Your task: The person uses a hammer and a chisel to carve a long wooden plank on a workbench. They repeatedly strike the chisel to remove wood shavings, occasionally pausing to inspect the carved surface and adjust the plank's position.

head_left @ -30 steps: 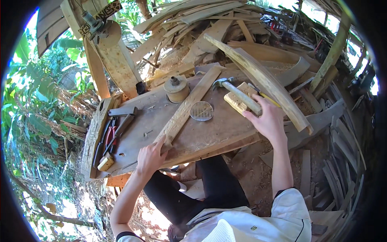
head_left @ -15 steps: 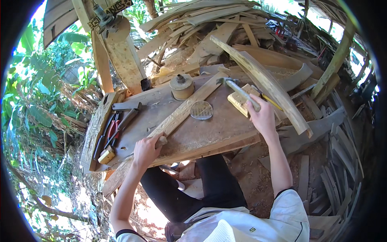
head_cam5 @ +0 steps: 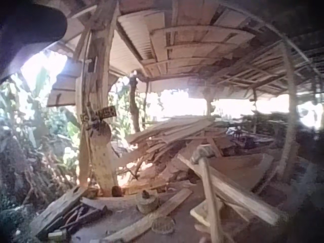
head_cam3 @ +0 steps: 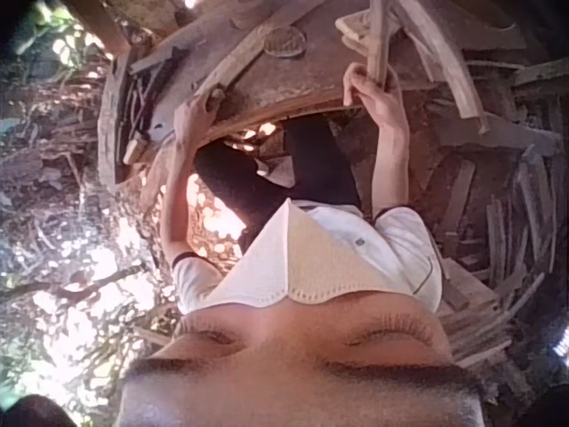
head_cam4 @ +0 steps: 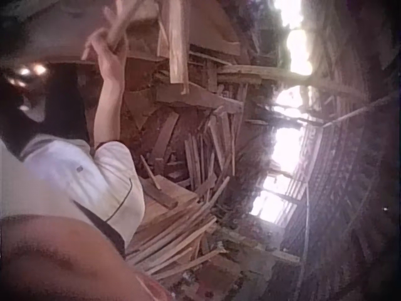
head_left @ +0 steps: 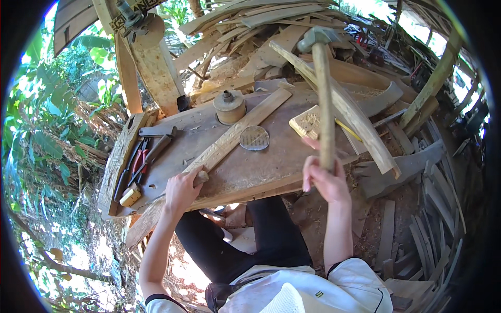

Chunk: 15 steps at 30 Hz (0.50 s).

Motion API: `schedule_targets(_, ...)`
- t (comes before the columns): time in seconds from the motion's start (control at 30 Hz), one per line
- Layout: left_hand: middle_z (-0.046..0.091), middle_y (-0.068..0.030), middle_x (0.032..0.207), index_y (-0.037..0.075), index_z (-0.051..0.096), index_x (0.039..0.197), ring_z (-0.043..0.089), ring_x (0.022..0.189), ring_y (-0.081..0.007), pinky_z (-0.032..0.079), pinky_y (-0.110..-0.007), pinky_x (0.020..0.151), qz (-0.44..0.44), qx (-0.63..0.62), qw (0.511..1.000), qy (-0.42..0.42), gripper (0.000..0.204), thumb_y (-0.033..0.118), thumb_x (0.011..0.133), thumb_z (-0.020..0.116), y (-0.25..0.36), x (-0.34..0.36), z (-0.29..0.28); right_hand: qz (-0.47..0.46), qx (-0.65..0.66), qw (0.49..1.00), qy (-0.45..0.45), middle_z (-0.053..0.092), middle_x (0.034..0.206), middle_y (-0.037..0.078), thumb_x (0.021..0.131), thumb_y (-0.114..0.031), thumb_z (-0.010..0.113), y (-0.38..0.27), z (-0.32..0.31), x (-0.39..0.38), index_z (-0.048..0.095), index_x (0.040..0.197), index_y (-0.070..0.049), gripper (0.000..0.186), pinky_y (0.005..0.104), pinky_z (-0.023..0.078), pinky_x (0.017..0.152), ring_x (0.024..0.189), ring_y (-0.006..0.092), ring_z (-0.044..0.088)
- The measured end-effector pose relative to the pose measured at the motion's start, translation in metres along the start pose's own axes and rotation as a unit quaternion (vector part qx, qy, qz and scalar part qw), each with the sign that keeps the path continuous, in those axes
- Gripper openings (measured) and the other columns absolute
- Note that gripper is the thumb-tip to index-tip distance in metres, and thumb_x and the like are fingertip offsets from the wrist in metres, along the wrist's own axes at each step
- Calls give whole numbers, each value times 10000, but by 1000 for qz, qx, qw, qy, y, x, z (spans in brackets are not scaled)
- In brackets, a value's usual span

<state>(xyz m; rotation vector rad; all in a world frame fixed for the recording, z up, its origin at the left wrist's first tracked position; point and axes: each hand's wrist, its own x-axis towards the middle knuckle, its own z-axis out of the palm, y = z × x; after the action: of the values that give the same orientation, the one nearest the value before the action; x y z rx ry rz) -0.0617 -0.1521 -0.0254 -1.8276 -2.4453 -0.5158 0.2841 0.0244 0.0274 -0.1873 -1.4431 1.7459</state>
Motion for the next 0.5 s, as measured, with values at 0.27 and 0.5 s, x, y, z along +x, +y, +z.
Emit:
schedule_targets(0.27,729,-146,843,204,704,1289,703,765,-362,563,-445,699,-8,-2,1000,-10,513,165,784,785,5,0,-7,195,281,936,87,286,596,-70,912,-2,543,49,35,-9,458,1030,-117,186,250,155,392,404,34,224)
schedule_targets(0.5,721,-149,818,204,706,1292,697,740,-363,561,-445,689,-13,1,1000,-11,519,156,781,778,2,1,-3,164,169,969,79,428,685,-49,913,28,565,62,9,-34,469,1043,-91,200,227,202,380,424,22,294)
